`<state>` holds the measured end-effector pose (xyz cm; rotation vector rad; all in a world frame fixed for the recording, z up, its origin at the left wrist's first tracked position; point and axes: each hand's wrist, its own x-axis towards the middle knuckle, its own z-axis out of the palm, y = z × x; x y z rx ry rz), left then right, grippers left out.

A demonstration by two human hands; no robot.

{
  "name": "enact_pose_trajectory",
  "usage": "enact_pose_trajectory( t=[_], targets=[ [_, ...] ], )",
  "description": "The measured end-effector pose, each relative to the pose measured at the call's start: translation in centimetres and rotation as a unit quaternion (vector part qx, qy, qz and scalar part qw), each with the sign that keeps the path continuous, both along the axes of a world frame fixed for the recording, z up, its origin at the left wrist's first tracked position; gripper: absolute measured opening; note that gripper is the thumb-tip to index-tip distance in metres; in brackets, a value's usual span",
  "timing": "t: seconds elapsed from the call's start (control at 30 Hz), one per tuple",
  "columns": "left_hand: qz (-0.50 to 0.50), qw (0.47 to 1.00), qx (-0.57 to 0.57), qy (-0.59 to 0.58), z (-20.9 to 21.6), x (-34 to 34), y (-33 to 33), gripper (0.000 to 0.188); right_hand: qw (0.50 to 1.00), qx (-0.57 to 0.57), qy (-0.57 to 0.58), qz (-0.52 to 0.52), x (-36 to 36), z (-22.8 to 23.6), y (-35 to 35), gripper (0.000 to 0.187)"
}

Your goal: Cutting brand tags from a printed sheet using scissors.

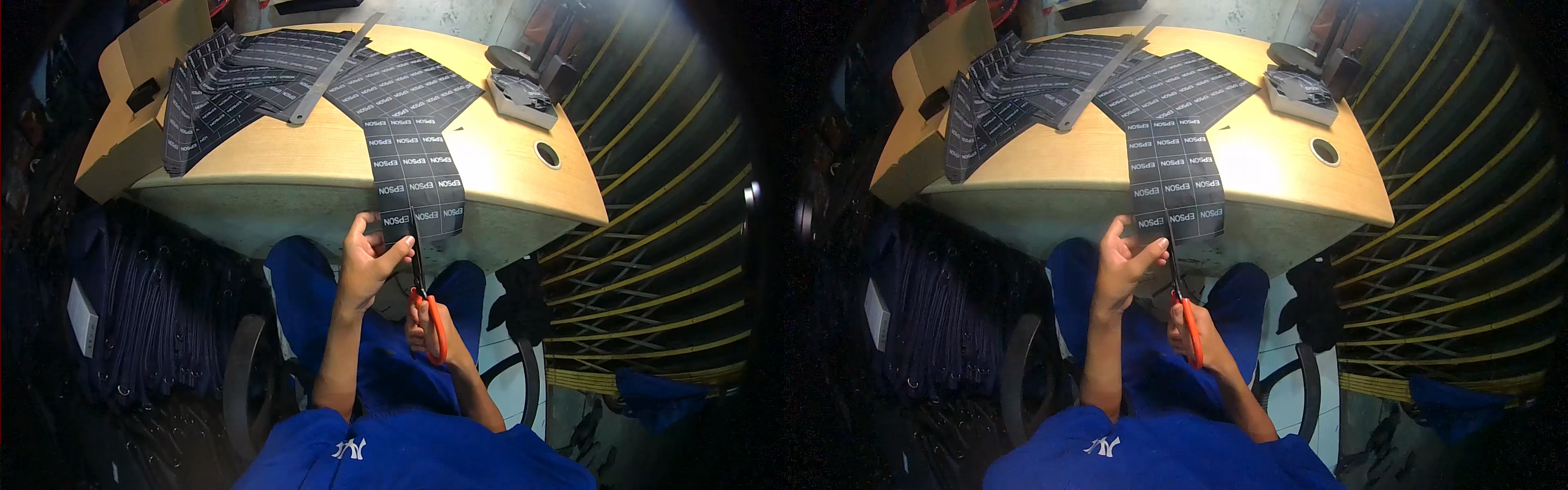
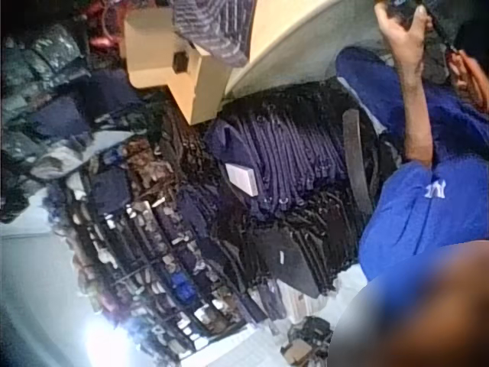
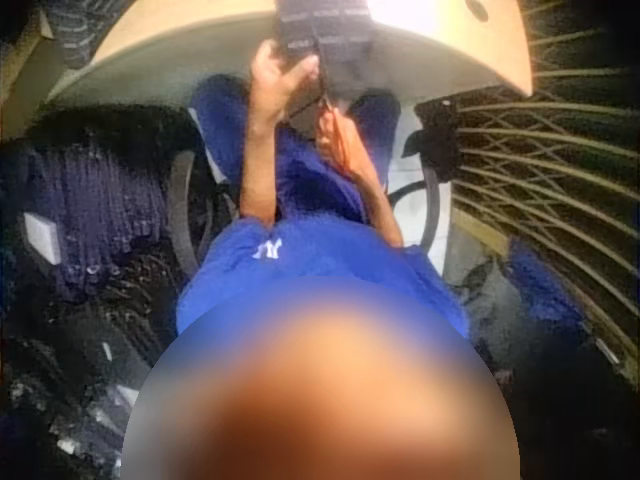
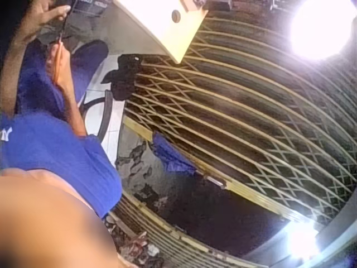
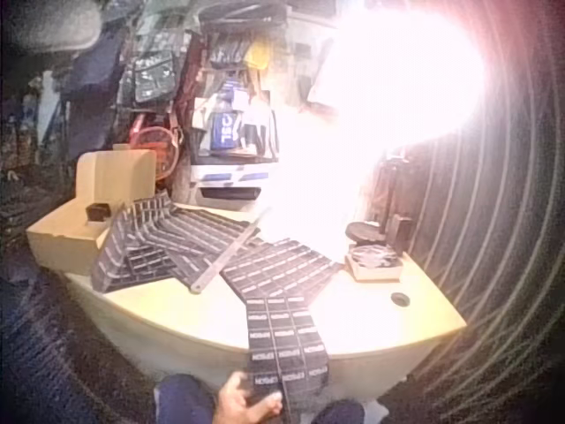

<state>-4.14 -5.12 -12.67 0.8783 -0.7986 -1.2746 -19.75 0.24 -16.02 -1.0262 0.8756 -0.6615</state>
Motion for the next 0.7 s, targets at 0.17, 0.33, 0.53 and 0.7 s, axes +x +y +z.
enact_pose_trajectory(
  t=[0.17,0.33,0.53,0.7],
  targets=[
    [-0.004,1.000,-0.003,0.001,-0.3,0.0,-0.1,0.045,1.000,0.004,-0.012,0.000,0.0,-0.2,0.1,0.048],
    [-0.003,1.000,-0.011,-0.019,0.1,0.0,0.0,0.032,1.000,-0.003,0.002,-0.009,0.1,0.0,0.3,0.048],
    [0.029,0.999,-0.027,-0.023,-0.6,-0.3,-0.2,0.012,1.000,0.012,-0.020,-0.001,-0.1,-0.5,0.3,0.040],
    [0.049,0.998,-0.020,-0.022,-0.6,-0.4,-0.2,0.013,0.999,0.024,-0.031,0.009,0.0,-1.0,0.2,0.037]
  ],
)
